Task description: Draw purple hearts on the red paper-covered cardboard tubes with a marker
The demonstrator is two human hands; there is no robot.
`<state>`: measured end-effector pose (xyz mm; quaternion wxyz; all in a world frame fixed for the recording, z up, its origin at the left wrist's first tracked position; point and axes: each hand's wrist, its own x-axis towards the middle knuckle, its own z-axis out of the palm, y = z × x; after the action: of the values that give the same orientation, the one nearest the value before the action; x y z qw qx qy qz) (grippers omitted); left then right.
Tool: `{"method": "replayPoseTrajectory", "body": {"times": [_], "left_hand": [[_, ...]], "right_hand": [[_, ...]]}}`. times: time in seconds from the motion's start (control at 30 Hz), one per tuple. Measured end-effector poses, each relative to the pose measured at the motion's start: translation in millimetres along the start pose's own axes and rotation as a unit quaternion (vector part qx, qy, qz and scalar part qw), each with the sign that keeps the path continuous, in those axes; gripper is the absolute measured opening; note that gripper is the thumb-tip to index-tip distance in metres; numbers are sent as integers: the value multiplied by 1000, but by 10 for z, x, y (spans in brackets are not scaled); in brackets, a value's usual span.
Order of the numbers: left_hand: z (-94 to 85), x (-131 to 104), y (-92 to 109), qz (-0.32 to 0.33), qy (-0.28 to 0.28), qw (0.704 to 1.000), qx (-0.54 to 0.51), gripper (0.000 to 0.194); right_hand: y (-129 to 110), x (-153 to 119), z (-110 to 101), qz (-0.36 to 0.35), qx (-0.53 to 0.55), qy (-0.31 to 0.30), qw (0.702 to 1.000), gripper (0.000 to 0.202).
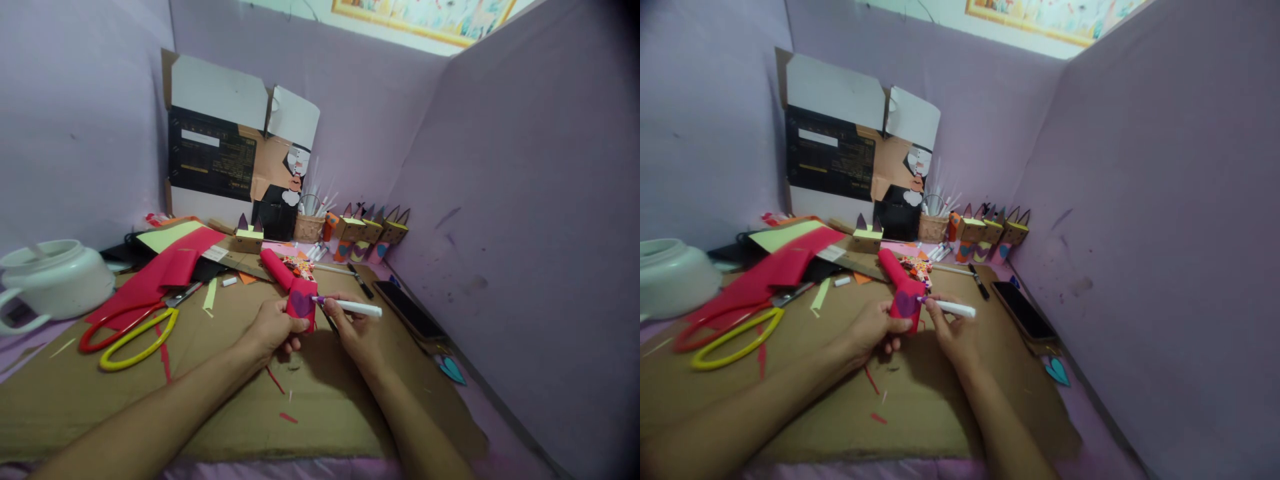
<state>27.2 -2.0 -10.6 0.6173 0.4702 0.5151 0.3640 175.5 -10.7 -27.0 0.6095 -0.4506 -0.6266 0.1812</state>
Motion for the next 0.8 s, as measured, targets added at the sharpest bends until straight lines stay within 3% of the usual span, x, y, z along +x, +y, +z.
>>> {"method": "replayPoseTrajectory", "body": {"times": [0.43,0.63,0.8], "left_hand": [[-4,0,11,-3,-8,1000,5,9],[0,-5,5,-2,-2,1000,5,10],[2,-2,-2,-3,-4,1000,-3,12]], "right_hand": [[-78,-41,-21,11,-24,-41,999,18],[-13,-4,-35,13,-17,30,999,19],[14,15,-32,1,-22,20,1000,17]]}}
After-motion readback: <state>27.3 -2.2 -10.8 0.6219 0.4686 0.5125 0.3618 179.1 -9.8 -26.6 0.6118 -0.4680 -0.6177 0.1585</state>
